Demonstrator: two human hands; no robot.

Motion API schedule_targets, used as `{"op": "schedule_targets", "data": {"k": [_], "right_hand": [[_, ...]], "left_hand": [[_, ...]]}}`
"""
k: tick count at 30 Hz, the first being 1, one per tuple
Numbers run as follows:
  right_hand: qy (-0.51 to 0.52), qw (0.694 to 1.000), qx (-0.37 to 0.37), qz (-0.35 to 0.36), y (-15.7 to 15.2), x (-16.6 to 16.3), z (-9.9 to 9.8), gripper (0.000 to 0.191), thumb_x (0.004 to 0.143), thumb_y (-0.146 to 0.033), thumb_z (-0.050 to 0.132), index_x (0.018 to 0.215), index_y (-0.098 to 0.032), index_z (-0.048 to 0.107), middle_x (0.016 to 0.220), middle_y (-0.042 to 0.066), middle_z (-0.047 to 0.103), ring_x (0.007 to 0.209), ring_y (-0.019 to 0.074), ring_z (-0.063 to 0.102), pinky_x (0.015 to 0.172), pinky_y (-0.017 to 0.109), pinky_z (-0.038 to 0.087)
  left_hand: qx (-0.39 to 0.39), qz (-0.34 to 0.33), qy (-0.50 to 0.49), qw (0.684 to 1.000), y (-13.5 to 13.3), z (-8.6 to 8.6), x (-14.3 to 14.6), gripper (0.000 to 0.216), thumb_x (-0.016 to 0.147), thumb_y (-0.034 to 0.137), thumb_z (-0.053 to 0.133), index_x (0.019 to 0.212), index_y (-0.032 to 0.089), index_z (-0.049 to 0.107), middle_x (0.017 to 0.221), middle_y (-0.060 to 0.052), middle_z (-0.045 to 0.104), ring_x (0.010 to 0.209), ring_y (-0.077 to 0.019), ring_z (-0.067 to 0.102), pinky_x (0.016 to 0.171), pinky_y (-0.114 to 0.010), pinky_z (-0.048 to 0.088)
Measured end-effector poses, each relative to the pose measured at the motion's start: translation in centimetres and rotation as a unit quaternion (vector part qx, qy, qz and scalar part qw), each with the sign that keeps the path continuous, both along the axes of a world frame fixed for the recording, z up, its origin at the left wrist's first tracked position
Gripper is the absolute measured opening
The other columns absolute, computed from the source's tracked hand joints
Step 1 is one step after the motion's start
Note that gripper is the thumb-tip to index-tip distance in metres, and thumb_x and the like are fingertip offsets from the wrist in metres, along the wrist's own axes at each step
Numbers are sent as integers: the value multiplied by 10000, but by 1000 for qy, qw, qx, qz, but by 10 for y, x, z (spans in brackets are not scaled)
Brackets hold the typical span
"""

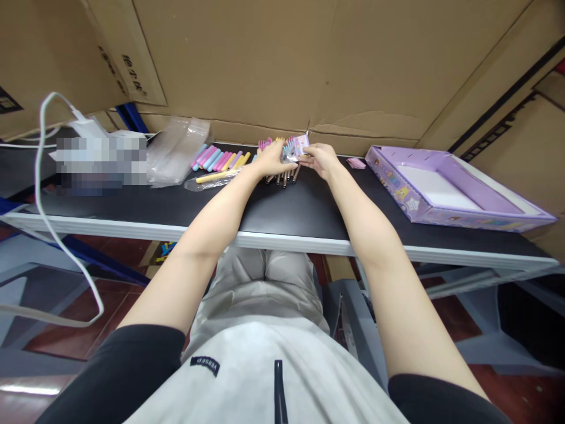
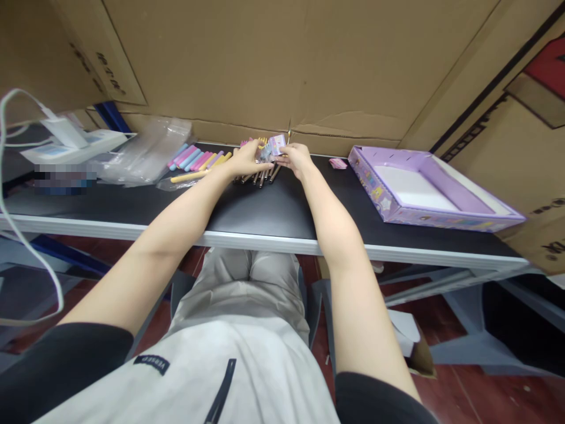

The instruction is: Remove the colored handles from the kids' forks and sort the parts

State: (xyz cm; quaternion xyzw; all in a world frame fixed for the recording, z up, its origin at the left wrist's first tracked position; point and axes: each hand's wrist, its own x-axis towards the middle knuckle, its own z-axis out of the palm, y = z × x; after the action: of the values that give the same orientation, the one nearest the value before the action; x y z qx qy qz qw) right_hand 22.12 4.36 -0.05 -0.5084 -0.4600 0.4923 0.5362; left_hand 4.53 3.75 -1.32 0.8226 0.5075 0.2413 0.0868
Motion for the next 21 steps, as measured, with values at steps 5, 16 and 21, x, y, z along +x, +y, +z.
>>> {"op": "schedule_targets", "data": {"k": [5,16,21], "right_hand": [[-1,1000,1,-8,-3,-4,2,266,888,31,593,844,-204,479,722,-26,606,584,96,653,779,299,636],[-12,1000,-14,22,-6,2,4,325,809,60,642,851,-216,475,747,-20,635,652,139,688,814,405,676],[-36,998,-16,50,-12,7,6,280,866,75,600,815,-190,522,712,4,651,654,135,679,825,364,654]], "left_hand": [[-1,35,28,999,-9,3,5,691,914,538,713,1480,164,582,1537,-239,565,1490,-439,486,1235,-615,354],[11,38,27,999,-12,2,5,675,922,553,724,1475,199,565,1561,-225,550,1510,-433,460,1240,-613,334],[11,29,30,999,-15,3,6,674,920,508,735,1477,172,559,1563,-245,545,1505,-436,464,1248,-627,321]]}}
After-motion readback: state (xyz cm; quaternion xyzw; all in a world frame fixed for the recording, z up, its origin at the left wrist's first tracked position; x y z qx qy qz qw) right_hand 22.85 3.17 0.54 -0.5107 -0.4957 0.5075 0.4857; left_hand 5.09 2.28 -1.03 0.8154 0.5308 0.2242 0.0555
